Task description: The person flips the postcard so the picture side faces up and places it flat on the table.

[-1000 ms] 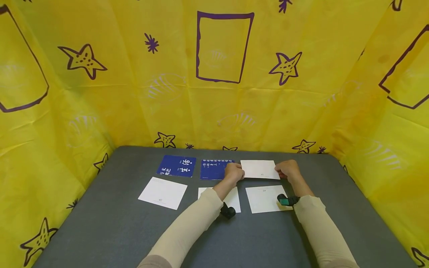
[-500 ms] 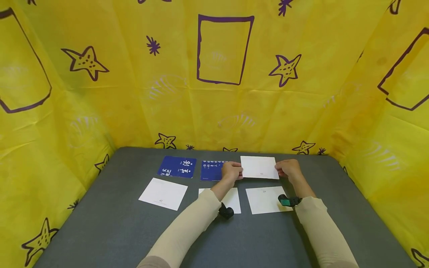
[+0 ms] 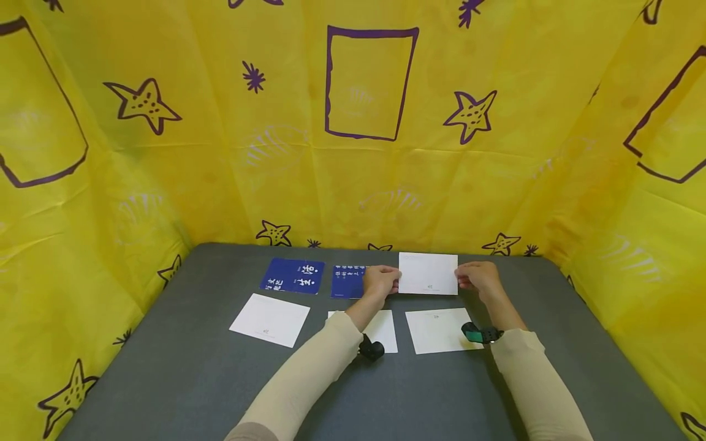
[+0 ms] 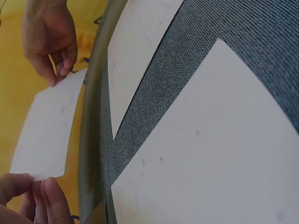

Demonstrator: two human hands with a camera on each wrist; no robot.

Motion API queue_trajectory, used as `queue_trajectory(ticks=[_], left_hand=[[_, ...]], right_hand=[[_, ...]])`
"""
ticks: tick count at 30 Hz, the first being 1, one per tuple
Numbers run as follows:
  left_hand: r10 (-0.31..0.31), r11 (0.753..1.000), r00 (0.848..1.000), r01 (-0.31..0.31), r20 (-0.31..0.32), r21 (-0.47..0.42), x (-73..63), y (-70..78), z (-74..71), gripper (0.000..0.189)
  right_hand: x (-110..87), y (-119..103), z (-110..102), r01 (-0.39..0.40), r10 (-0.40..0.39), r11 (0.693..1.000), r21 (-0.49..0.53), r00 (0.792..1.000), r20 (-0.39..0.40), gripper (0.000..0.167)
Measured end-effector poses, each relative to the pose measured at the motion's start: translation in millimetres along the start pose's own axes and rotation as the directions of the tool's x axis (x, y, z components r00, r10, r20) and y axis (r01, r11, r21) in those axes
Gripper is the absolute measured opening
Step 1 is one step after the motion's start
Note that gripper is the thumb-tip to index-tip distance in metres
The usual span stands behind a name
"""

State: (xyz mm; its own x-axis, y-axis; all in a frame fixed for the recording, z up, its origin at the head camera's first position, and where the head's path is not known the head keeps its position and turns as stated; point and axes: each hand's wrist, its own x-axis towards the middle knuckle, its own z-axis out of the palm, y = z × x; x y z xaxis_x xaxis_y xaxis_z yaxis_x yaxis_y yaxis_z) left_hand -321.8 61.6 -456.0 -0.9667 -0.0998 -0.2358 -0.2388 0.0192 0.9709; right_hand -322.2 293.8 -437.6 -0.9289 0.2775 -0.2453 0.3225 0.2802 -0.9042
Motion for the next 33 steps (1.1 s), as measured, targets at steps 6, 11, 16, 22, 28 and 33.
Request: queue_trajectory(ticks=[6, 11, 16, 22, 28, 33], left_hand=[[0.019, 1.000, 1.000, -0.019, 0.004, 0.000, -2.5, 0.5, -0.1, 0.010], [0.046, 0.999, 0.999, -0.046, 0.022, -0.015, -2.7, 0.4, -1.6, 0.012], [0.064, 0.996, 0.997, -0.062, 0.030, -0.061, -0.8, -0.4, -3.1, 0.013], [0.086, 0.993, 0.996, -0.082, 0.040, -0.081, 0.5, -1.7, -4.5, 0.013], [0.080, 0.991, 0.995, -0.073, 0.056, -0.112, 1.8, -2.3, -6.7, 0.014], [0.073, 0.987, 0.996, -0.064, 0.057, -0.149, 2.6, -2.3, -8.3, 0.018]], right_hand=[[-3.3, 0.3, -5.0, 0.025, -0.026, 0.997, 0.074, 0.999, 0.019, 0.035], [-7.1, 1.4, -9.4, 0.060, -0.069, 0.987, 0.152, 0.996, 0.057, 0.034], [-9.6, 2.1, -12.1, 0.089, -0.108, 0.974, 0.209, 0.991, 0.081, 0.021], [-11.4, 3.1, -13.3, 0.112, -0.136, 0.966, 0.234, 0.987, 0.090, 0.012], [-13.2, 5.8, -14.6, 0.131, -0.167, 0.948, 0.289, 0.981, 0.103, 0.015], [-12.2, 9.9, -15.3, 0.156, -0.204, 0.931, 0.330, 0.972, 0.114, 0.028]])
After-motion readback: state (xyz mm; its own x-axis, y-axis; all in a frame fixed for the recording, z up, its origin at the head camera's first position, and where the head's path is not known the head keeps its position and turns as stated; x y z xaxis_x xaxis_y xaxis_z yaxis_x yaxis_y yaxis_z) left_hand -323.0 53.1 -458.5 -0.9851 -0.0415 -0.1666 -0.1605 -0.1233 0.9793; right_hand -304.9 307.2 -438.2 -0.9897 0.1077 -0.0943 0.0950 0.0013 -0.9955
